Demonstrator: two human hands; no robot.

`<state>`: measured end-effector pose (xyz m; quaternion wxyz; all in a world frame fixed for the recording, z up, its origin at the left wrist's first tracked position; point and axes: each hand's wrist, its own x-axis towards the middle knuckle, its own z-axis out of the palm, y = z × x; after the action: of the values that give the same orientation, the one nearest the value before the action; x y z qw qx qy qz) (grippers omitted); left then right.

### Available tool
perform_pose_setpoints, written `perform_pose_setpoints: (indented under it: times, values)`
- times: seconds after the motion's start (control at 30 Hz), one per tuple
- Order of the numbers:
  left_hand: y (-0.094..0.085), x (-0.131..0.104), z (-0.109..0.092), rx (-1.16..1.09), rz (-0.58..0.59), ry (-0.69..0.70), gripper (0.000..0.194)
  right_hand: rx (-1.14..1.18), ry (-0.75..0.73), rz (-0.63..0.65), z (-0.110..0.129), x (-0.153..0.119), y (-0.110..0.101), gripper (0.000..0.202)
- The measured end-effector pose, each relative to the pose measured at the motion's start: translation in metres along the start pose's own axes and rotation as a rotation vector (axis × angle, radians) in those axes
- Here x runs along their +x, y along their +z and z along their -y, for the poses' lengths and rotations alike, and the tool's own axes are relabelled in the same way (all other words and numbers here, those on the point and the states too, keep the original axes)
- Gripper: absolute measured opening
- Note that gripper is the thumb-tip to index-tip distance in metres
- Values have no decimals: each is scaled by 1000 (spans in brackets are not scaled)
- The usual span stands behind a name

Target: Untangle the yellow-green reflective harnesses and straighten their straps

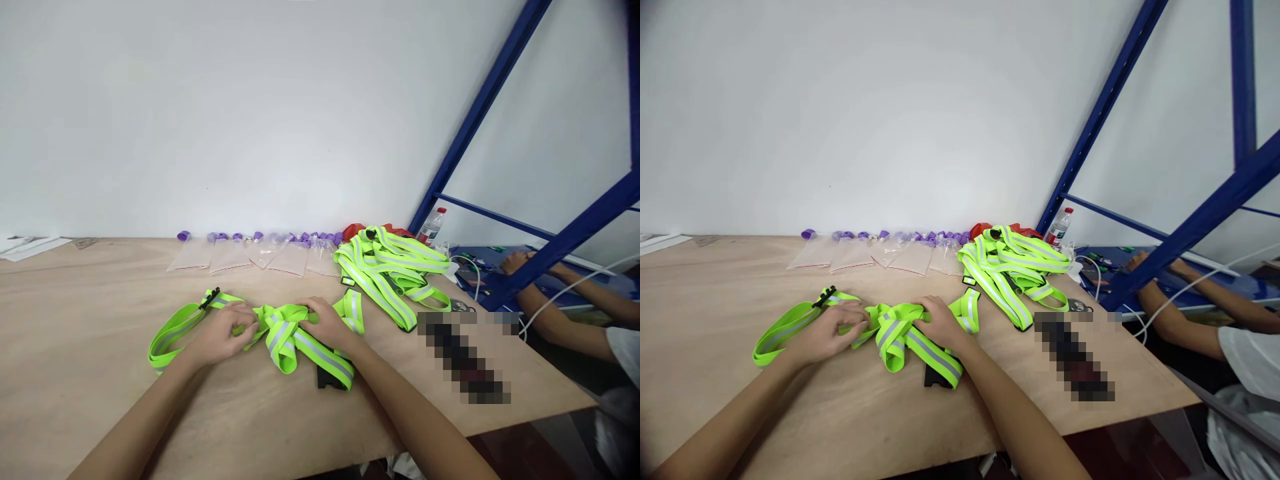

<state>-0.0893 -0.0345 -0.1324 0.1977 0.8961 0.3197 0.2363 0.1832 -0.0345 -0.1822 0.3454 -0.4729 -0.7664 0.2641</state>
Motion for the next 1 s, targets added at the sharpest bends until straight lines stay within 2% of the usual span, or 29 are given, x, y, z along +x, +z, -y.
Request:
perform_pose_setpoints:
  times: [0.17,0.37,0.47,0.57,0.7,0.83,0.9,1.0]
  values:
    - [-2,-2,8,105,23,-94,38,-26,21,-18,3,0,-2,24]
    - [-5,-4,11,75,19,-246,28,-18,47,-24,2,0,-2,26]
    - [-2,-6,15,73,-4,-290,51,-21,61,-39,2,0,-1,34]
    - [3,-8,18,45,-56,-246,64,-36,90,-74,0,0,0,39]
    - [7,-7,17,-3,-169,-140,67,-58,123,-93,-4,1,-1,39]
    - [5,-7,14,5,-246,-126,70,-22,122,-70,-8,0,-1,45]
    - [3,-7,14,3,-241,-155,69,8,108,-65,-9,-1,-2,47]
    - [2,-7,17,-40,-144,-209,59,60,85,-65,-8,-1,-2,48]
